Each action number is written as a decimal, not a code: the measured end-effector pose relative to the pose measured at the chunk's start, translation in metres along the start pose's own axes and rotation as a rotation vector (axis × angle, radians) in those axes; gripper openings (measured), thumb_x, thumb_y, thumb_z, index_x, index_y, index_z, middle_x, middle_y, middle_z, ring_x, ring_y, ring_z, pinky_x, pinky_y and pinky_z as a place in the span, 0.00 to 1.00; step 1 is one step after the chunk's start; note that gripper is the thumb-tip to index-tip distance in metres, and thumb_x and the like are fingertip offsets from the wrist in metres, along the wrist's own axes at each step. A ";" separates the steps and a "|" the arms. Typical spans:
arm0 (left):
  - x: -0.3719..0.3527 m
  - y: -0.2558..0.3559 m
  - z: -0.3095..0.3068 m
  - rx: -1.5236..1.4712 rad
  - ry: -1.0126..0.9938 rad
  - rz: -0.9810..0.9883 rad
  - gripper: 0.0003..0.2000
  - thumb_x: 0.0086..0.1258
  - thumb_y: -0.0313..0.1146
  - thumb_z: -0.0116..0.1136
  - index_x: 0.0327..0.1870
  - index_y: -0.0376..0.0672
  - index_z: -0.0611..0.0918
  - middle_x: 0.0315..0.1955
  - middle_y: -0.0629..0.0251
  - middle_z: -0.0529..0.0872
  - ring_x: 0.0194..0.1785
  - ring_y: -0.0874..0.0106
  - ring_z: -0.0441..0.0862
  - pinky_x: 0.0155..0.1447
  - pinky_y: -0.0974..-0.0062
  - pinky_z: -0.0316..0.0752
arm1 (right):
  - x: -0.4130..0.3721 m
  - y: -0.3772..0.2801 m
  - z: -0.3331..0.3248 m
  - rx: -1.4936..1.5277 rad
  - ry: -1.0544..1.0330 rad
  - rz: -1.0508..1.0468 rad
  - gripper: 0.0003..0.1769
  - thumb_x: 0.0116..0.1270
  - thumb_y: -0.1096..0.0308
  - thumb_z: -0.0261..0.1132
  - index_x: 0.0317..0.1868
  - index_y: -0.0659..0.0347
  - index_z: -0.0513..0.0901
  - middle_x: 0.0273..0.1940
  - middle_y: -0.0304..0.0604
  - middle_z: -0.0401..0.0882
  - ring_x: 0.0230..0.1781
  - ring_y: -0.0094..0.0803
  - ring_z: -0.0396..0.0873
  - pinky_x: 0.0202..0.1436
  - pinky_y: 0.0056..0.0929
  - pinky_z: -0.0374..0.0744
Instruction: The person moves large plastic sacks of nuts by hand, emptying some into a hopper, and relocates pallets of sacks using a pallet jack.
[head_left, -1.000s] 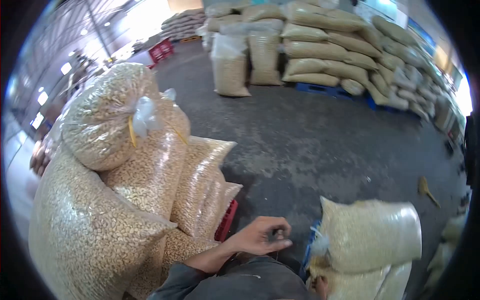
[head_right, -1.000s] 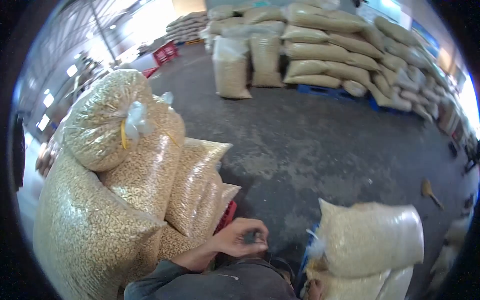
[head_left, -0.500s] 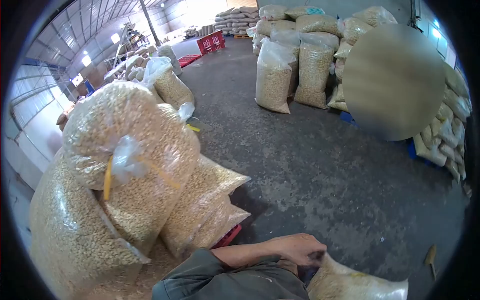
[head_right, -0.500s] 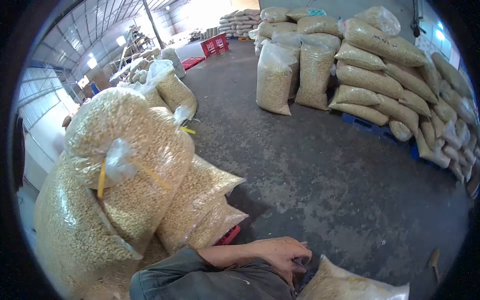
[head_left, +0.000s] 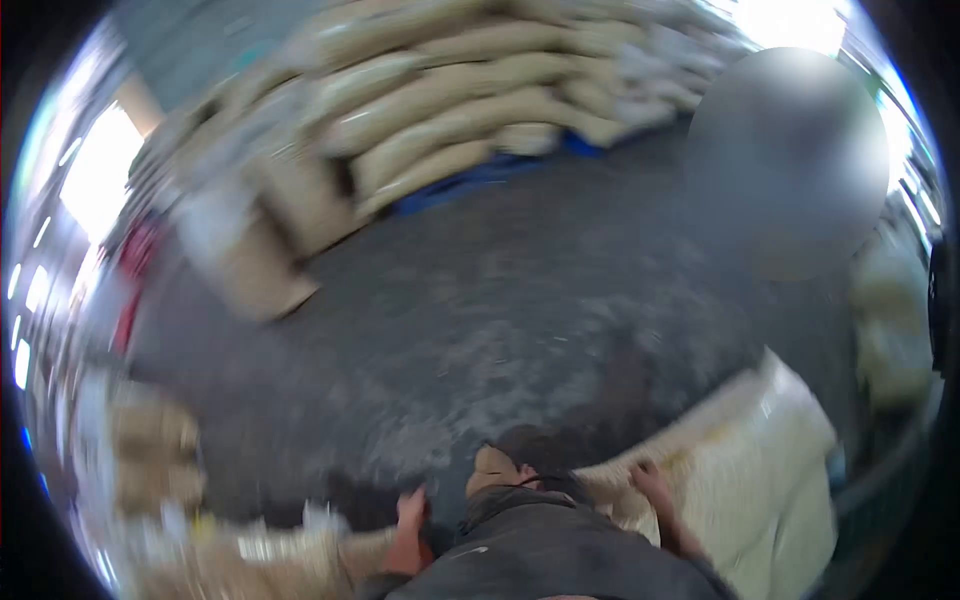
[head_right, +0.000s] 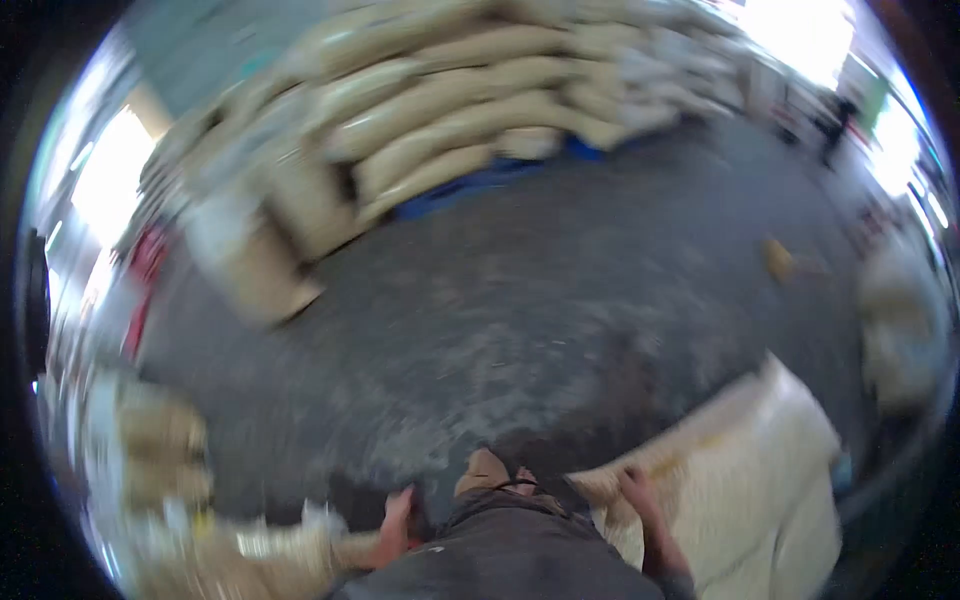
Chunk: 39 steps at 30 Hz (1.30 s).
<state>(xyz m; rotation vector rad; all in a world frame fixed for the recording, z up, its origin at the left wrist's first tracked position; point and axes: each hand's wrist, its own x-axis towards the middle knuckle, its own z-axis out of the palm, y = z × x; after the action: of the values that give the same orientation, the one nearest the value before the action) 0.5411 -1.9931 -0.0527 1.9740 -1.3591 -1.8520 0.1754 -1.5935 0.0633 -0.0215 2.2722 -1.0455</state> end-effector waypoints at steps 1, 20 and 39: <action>0.054 -0.051 -0.018 -0.031 -0.025 0.169 0.17 0.61 0.41 0.58 0.37 0.33 0.81 0.30 0.57 0.84 0.34 0.64 0.81 0.38 0.65 0.73 | 0.018 -0.021 -0.003 -0.029 -0.077 0.098 0.21 0.64 0.57 0.59 0.47 0.68 0.78 0.36 0.46 0.81 0.34 0.30 0.79 0.38 0.29 0.77; 0.225 0.565 0.402 0.355 -0.371 0.428 0.10 0.69 0.33 0.50 0.32 0.34 0.73 0.24 0.61 0.77 0.23 0.71 0.74 0.23 0.72 0.68 | 0.119 -0.028 0.057 0.490 0.332 0.514 0.20 0.58 0.56 0.61 0.36 0.68 0.81 0.25 0.44 0.80 0.25 0.28 0.78 0.27 0.28 0.76; 0.106 0.495 0.808 1.095 -0.630 0.462 0.21 0.59 0.48 0.59 0.37 0.33 0.82 0.24 0.58 0.84 0.28 0.64 0.81 0.31 0.66 0.73 | 0.298 0.003 -0.280 0.736 0.731 0.553 0.15 0.63 0.63 0.59 0.41 0.68 0.79 0.30 0.43 0.79 0.26 0.27 0.77 0.28 0.27 0.75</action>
<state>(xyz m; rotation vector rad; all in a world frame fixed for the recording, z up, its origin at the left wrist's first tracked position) -0.4117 -1.9726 -0.0255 1.0236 -3.1677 -1.6633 -0.2165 -1.4803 0.0377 1.3964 2.0766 -1.6540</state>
